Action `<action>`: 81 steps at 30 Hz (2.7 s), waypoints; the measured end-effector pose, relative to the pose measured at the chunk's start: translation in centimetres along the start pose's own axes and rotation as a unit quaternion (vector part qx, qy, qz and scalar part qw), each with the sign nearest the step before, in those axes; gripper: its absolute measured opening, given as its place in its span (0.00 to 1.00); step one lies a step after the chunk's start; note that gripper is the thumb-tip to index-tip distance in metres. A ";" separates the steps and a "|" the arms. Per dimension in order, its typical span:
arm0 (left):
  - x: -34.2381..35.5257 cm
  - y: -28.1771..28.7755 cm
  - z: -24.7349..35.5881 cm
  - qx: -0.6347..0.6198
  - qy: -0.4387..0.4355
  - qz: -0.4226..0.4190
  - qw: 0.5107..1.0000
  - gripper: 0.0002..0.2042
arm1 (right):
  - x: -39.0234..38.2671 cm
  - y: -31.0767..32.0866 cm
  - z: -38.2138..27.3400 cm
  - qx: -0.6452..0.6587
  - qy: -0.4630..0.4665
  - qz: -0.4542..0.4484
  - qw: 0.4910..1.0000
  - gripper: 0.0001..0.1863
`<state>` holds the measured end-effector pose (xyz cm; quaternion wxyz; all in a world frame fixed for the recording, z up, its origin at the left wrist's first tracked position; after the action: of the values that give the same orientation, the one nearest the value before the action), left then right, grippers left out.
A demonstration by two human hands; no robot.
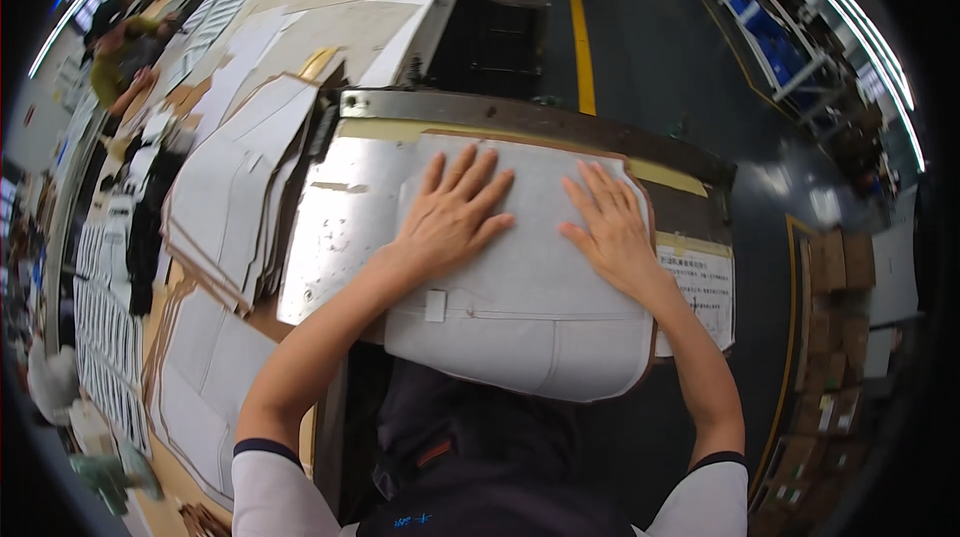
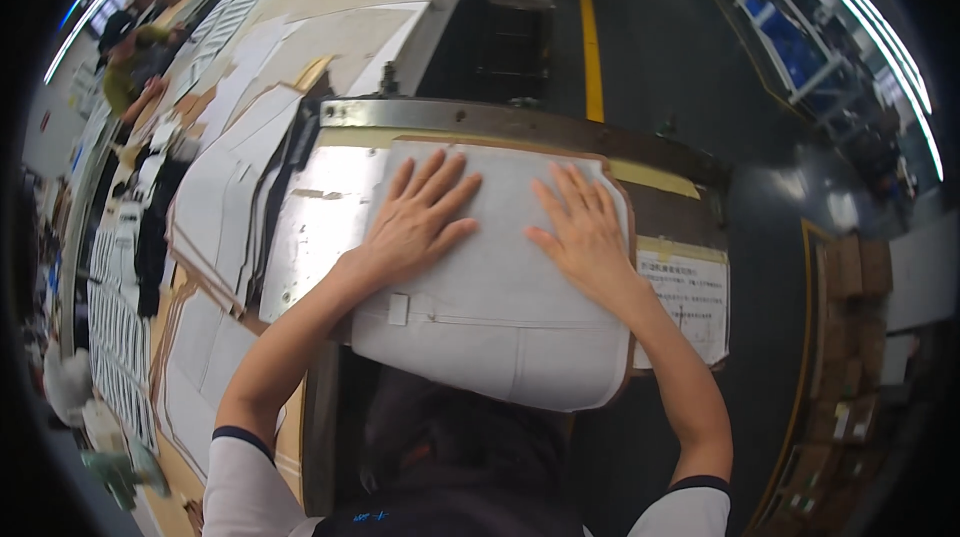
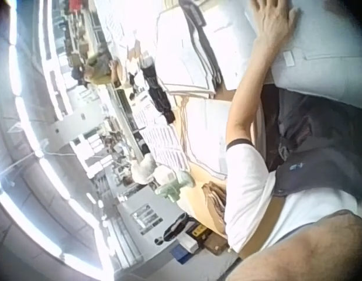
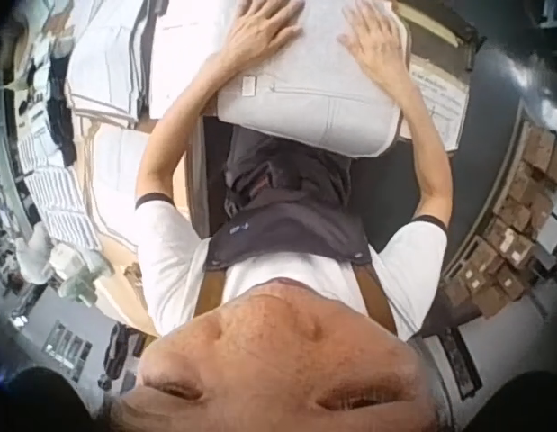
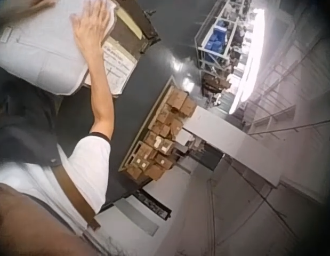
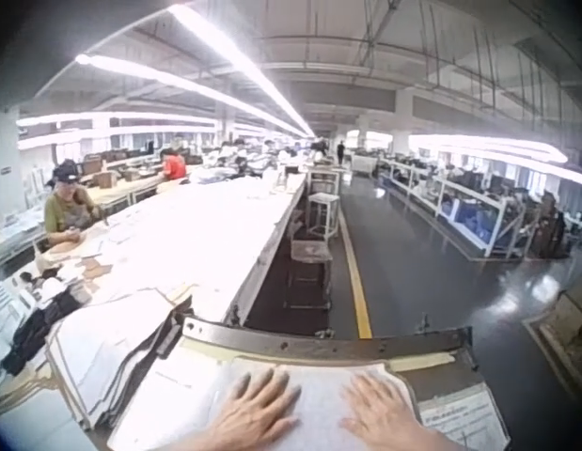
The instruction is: The recorder uses a manual folding jig to fold the edges of leather material components over a template.
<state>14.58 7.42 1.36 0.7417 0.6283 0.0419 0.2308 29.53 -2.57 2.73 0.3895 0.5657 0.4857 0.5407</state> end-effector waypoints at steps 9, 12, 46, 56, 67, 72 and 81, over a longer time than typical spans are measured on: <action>2.0 -1.0 0.9 0.023 -0.008 -0.036 0.999 0.30 | -1.3 0.3 1.7 0.007 -0.036 0.014 0.999 0.31; 1.4 -0.6 -0.5 0.029 0.017 -0.042 0.999 0.30 | 0.0 -0.4 1.2 0.018 -0.011 0.030 0.999 0.31; 4.1 -1.5 -1.4 0.025 0.014 -0.013 0.999 0.27 | 0.9 -2.5 4.5 -0.003 -0.076 0.053 0.996 0.32; 4.5 0.4 -0.6 -0.035 -0.004 0.015 0.999 0.27 | 0.6 -0.8 3.7 0.033 -0.064 0.107 0.992 0.28; 3.6 -0.1 8.6 -0.131 -0.161 -0.104 0.973 0.30 | -4.7 11.5 24.8 0.156 -0.296 0.196 0.922 0.13; 3.6 -0.3 8.4 -0.116 -0.166 -0.112 0.973 0.27 | -1.2 6.0 33.6 0.215 -0.359 -0.043 0.907 0.19; 3.3 -0.6 7.8 -0.118 -0.158 -0.114 0.974 0.28 | -0.1 3.2 35.7 0.317 -0.426 -0.118 0.839 0.22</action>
<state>20.41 1.52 3.17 0.8293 0.5560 -0.0322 0.0458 65.33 -0.33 1.80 0.4187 0.7710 0.4797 0.0129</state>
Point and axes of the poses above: each hand's wrist, its own x-axis towards the middle knuckle, its own y-axis out of the back of the hand, z = x × y, the point moved 10 cm from there along x, towards the middle knuckle, and after that the axes turned 2 degrees about -z, right-handed, at the moved point
